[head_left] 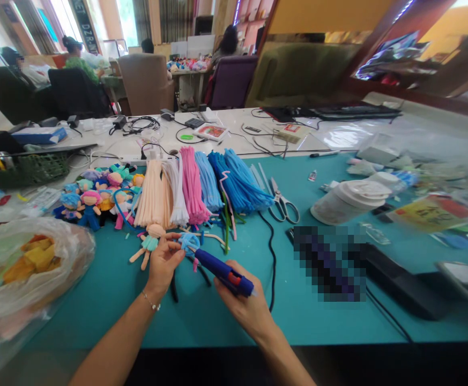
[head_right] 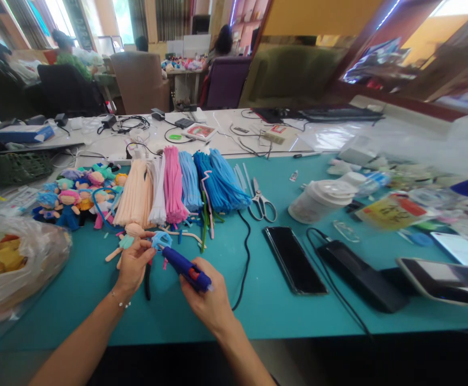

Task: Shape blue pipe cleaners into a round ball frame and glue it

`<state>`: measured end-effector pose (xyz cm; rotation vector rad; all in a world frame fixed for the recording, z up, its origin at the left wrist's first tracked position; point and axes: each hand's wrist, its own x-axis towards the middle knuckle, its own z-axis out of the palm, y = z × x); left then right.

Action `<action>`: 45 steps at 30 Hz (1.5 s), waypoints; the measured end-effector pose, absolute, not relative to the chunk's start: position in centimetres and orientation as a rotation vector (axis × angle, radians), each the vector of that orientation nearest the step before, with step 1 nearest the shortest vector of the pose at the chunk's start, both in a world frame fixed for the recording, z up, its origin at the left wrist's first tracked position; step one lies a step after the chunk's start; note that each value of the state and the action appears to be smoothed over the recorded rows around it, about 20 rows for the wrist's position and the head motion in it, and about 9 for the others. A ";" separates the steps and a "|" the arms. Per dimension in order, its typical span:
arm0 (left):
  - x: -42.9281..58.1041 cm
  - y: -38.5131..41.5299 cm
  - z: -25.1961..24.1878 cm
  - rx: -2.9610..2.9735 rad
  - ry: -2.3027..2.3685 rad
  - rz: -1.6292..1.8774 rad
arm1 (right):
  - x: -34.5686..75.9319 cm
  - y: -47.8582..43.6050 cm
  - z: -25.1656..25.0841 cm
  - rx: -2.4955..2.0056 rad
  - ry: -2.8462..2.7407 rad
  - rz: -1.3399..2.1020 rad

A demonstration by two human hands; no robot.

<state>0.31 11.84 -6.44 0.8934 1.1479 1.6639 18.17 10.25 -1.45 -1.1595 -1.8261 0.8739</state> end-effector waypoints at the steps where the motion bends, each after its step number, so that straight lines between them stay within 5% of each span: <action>1: 0.3 11.8 -6.4 0.895 1.149 1.664 | 18.2 10.2 -1.4 -1.159 -1.825 0.875; 45: 0.3 11.9 -6.4 0.914 1.176 1.654 | 18.2 10.3 -1.1 -1.185 -1.836 0.873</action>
